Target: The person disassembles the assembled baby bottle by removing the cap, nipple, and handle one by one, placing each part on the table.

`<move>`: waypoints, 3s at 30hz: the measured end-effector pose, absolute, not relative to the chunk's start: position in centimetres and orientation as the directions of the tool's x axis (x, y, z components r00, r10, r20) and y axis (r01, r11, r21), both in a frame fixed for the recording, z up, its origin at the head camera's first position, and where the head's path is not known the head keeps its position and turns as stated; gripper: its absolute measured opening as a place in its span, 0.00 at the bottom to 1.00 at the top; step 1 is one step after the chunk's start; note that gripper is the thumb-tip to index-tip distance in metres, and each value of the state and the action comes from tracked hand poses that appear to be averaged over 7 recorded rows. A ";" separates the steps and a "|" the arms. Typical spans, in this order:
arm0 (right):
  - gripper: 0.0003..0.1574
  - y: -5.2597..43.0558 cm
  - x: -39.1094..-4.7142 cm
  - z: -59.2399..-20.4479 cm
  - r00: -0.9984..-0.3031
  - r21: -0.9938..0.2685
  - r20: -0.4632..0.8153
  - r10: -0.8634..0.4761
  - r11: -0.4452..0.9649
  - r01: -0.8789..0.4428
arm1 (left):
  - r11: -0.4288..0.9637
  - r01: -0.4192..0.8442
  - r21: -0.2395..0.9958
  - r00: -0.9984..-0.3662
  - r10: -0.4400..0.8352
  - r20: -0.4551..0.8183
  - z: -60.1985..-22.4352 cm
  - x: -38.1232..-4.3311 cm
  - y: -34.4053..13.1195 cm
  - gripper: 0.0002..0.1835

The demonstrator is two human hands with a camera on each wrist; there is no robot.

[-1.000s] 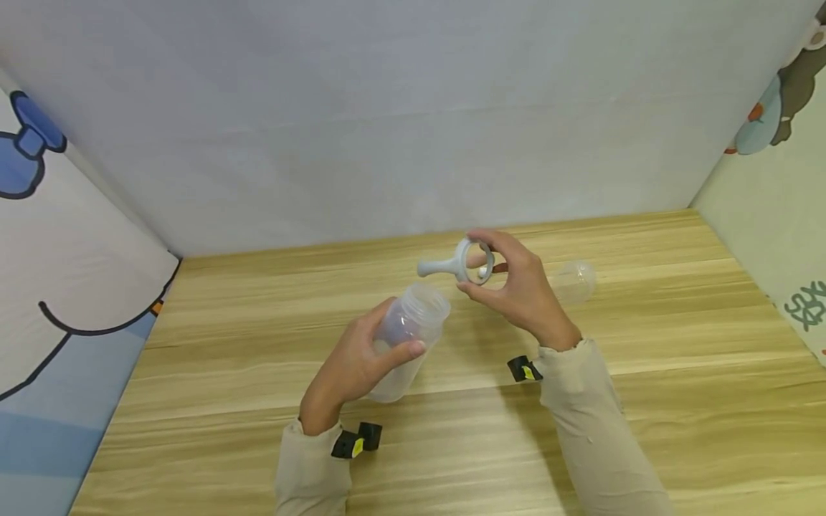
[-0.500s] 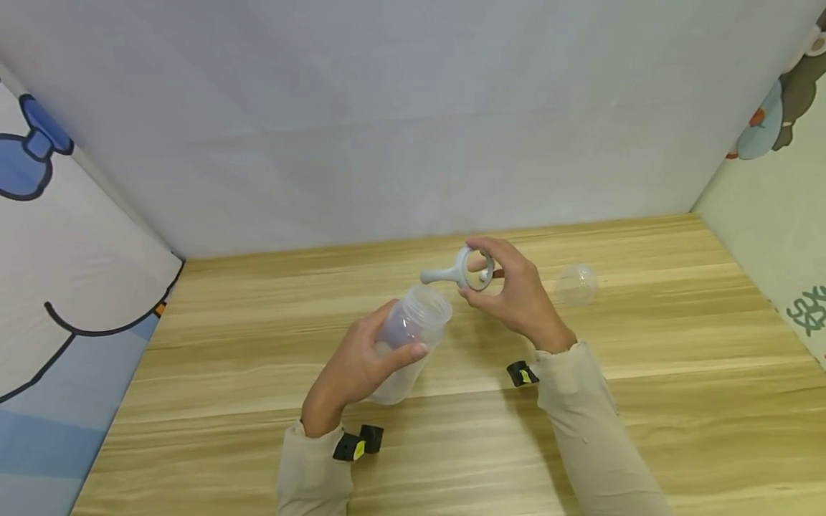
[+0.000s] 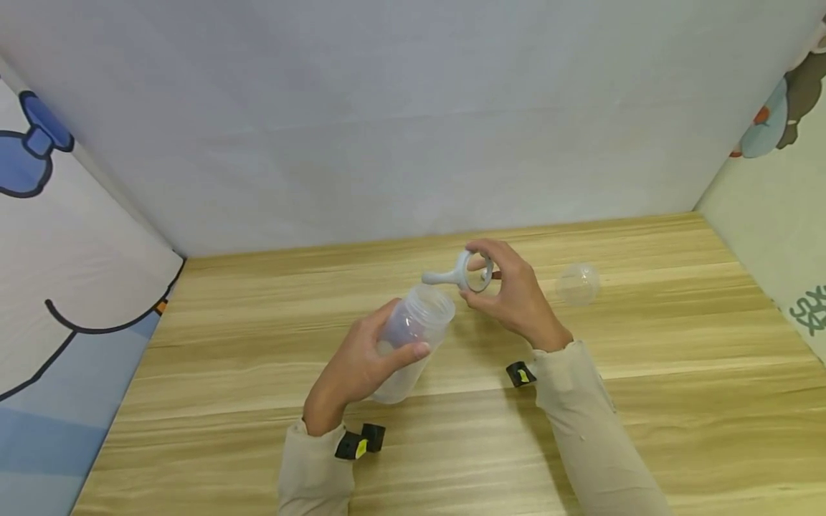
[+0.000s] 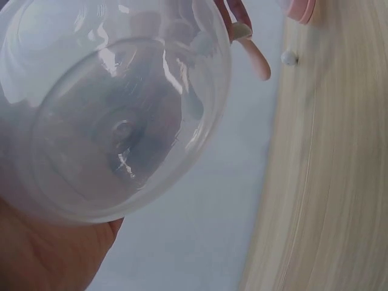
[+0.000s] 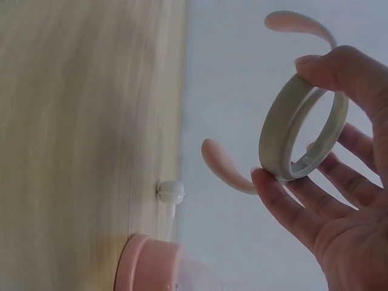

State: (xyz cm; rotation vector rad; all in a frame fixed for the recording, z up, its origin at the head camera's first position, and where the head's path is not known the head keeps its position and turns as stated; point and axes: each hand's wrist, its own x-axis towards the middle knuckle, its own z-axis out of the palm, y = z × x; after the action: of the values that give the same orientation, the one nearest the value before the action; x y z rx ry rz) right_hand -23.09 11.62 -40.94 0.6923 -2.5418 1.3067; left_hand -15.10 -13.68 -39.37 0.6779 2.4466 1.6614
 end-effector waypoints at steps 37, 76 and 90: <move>0.39 11.1 -23.8 -42.7 -0.894 -0.673 0.301 -0.333 0.589 -0.446 | 0.311 0.294 0.904 -0.900 0.408 0.152 -39.3 -15.1 -13.8 0.28; 0.35 11.1 -23.7 -43.2 -0.900 -0.676 0.203 -0.387 0.610 -0.414 | 0.311 0.306 0.900 -0.896 0.413 0.162 -39.6 -15.2 -13.9 0.31; 0.39 11.3 -23.8 -43.3 -0.886 -0.676 0.211 -0.413 0.593 -0.438 | 0.307 0.299 0.903 -0.897 0.413 0.157 -39.7 -15.3 -13.8 0.29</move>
State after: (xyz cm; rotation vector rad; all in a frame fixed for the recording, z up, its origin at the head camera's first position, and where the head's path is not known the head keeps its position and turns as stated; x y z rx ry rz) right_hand -23.76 11.31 -43.26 0.7412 -2.7751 1.1905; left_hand -15.25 -13.81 -39.66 0.6709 2.4537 1.6594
